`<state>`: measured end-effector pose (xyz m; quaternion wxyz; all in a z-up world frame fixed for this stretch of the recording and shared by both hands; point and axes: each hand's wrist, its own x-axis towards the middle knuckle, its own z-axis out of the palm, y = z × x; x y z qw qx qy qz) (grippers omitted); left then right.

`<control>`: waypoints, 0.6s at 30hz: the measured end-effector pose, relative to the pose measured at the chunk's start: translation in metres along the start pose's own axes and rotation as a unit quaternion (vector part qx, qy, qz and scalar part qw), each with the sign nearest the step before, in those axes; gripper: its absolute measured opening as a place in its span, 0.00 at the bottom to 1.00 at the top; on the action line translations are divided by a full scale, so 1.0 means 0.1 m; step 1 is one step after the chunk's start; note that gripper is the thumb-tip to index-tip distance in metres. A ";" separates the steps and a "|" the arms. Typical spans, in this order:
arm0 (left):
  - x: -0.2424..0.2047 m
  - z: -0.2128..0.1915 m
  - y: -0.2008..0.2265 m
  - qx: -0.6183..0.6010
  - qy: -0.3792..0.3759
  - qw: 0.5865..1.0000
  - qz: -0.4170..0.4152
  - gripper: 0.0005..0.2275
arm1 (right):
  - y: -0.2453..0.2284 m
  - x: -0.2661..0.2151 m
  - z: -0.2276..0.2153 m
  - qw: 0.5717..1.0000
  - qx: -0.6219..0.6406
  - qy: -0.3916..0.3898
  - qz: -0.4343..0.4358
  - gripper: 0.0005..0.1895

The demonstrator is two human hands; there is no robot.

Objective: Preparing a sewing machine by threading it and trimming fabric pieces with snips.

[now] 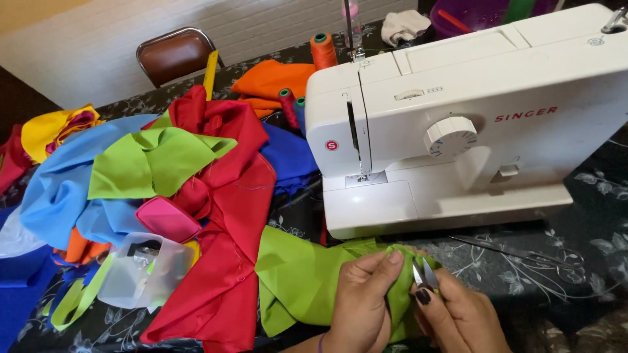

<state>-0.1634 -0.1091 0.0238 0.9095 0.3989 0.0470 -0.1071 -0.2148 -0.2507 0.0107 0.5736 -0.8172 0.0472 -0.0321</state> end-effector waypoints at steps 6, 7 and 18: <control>0.03 0.00 -0.04 -0.026 0.003 1.000 -0.013 0.09 | 0.20 0.03 0.02 0.997 -0.056 0.014 -0.043 0.25; 0.03 0.00 -0.04 -0.026 0.003 1.000 -0.014 0.09 | 0.18 0.03 0.01 0.997 -0.056 0.014 -0.042 0.25; 0.02 0.02 -0.02 -0.020 -0.001 0.999 -0.033 0.10 | 0.19 0.02 0.03 0.997 -0.064 0.031 -0.019 0.22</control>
